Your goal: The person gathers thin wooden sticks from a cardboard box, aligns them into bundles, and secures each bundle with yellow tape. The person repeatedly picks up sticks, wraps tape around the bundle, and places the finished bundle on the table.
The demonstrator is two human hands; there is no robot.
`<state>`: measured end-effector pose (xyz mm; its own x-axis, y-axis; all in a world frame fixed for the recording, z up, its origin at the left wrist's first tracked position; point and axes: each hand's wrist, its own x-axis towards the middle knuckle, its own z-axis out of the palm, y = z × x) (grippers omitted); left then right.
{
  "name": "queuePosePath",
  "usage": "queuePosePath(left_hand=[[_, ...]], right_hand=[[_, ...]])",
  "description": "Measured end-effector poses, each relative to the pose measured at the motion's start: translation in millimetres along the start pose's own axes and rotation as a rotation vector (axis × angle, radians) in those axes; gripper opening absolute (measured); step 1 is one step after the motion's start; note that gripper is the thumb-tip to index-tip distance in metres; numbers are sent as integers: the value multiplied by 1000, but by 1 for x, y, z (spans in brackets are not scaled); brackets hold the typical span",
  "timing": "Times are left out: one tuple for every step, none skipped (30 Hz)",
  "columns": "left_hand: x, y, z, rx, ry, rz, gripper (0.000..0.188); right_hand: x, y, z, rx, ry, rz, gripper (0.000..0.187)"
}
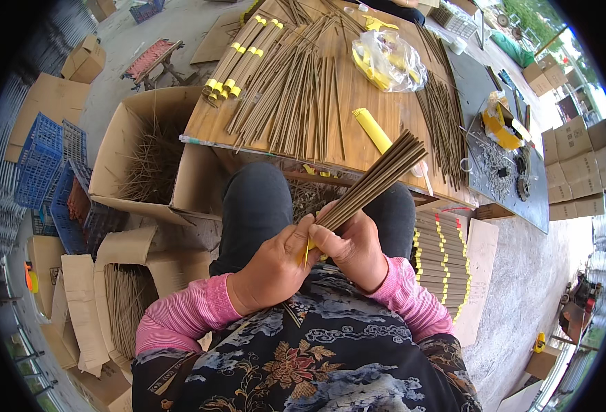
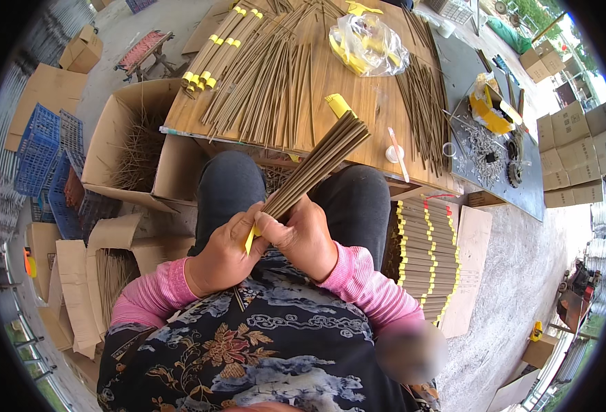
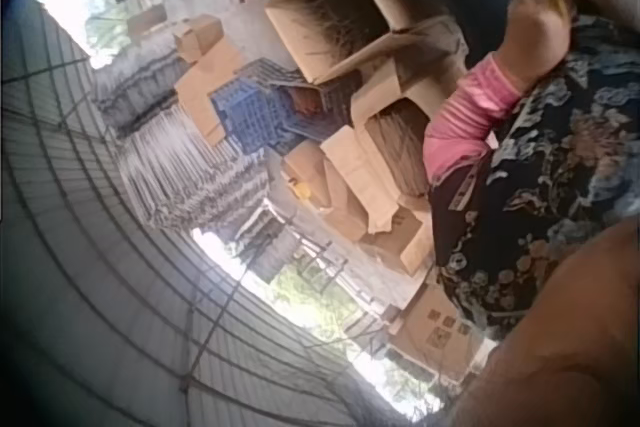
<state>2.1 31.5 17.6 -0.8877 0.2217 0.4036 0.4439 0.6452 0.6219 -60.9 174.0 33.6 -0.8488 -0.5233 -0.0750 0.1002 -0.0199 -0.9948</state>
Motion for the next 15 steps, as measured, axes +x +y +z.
queuePosePath(left_hand=[[2, -3, 1, 19, 14, 18, 52], [4, -6, 2, 37, 28, 36, 53], [5, -9, 3, 54, 29, 38, 53], [8, -12, 4, 72, 29, 46, 54], [11, -14, 3, 90, 29, 53, 54], [13, -16, 2, 64, 28, 61, 54], [15, -18, 0, 33, 23, 69, 53], [18, -20, -1, 3, 18, 77, 53], [21, -20, -2, 29, 18, 82, 52], [26, -22, -5, 56, 18, 94, 52], [32, -23, -7, 82, 17, 107, 52], [40, -24, -10, 102, -3, 106, 51], [49, -25, -14, 125, -22, 106, 51], [57, -25, -18, 149, -40, 106, 51], [62, -28, -17, 188, -17, 141, 49]], right_hand=[[3, -1, 0, 5, 3, 0, 20], [5, 0, -1, 14, 7, -14, 20], [9, 1, -3, 24, 12, -29, 20], [13, 4, -4, 34, 19, -48, 20], [16, 7, -8, 82, -37, -50, 19], [18, 6, -8, 85, -43, -87, 19], [20, 6, -9, 87, -45, -121, 18], [21, 5, -10, 90, -47, -155, 18], [24, 2, -14, 16, -61, -191, 19], [28, -1, -15, 11, -53, -205, 19], [32, -3, -16, 6, -45, -218, 19], [36, -6, -18, 0, -36, -232, 19], [43, -6, -21, 62, -72, -219, 20], [50, -7, -25, 81, -80, -237, 23], [53, -11, -28, 84, -102, -229, 25]])
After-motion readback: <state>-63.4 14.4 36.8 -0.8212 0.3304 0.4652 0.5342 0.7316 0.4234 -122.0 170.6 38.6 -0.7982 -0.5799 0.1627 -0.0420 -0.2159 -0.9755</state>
